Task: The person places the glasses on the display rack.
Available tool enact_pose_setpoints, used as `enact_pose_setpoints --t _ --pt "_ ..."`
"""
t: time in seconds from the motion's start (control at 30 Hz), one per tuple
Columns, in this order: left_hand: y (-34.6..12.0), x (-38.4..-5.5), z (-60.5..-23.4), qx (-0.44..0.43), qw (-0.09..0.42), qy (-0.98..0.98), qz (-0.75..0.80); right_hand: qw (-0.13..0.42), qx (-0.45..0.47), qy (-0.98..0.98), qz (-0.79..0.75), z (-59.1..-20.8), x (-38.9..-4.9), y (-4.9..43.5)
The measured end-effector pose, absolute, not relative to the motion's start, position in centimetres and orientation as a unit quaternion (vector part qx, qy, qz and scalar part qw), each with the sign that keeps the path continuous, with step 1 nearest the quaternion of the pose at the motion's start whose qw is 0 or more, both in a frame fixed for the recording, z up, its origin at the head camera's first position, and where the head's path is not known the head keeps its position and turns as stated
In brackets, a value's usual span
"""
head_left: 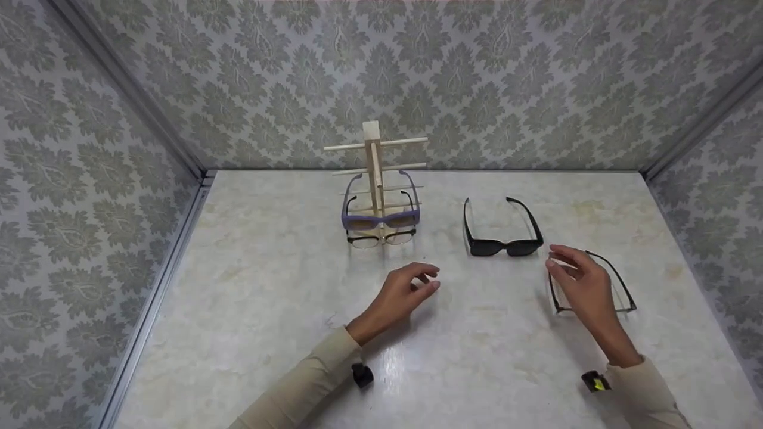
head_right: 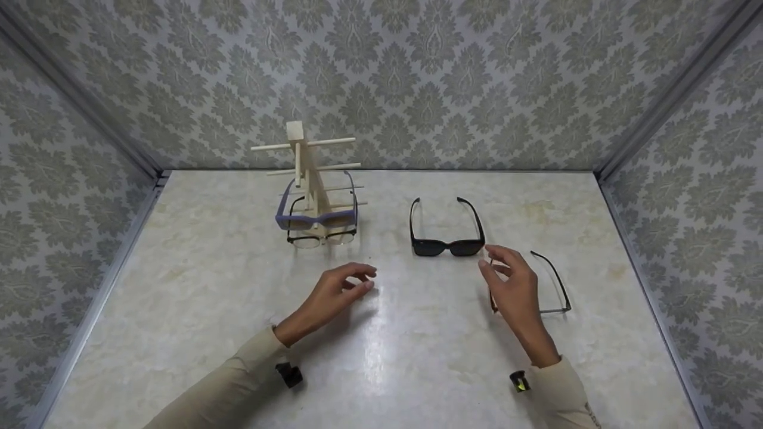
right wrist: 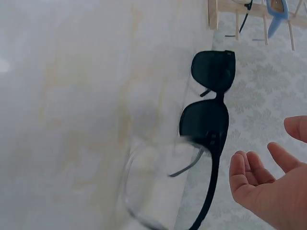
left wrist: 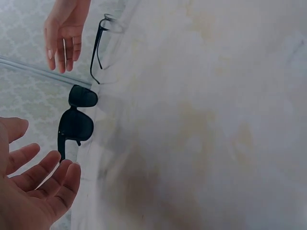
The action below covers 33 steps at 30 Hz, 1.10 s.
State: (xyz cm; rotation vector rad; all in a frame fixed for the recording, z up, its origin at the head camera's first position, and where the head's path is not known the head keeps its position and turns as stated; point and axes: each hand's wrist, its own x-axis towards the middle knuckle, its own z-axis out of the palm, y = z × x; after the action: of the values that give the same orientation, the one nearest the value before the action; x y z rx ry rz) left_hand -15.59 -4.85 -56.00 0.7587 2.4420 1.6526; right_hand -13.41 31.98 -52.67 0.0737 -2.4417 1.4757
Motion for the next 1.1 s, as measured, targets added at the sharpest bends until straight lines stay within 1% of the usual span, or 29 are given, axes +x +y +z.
enact_pose_setpoints --t 0.23,0.53,0.67,0.87,0.97,1.1 --pt "-2.5 -15.7 -56.5 0.253 0.059 0.794 0.549 0.151 -0.009 -0.854 0.498 -53.2 -13.0 34.0" --pt "0.2 -15.6 -57.3 0.254 0.063 0.791 0.554 0.178 -0.024 -0.862 0.474 -53.4 -11.9 37.4" --pt "2.2 -15.6 -57.5 0.256 0.072 0.785 0.560 0.179 -0.047 -0.866 0.465 -54.0 -11.4 38.9" --pt "5.3 -15.2 -57.9 0.280 0.089 0.772 0.563 0.166 -0.067 -0.876 0.447 -54.8 -10.4 40.2" --pt "6.4 -14.8 -58.1 0.300 0.097 0.776 0.547 0.169 -0.066 -0.879 0.442 -55.1 -10.1 40.6" --pt "7.5 -14.4 -58.3 0.316 0.095 0.781 0.531 0.174 -0.081 -0.878 0.438 -55.4 -10.0 41.5"
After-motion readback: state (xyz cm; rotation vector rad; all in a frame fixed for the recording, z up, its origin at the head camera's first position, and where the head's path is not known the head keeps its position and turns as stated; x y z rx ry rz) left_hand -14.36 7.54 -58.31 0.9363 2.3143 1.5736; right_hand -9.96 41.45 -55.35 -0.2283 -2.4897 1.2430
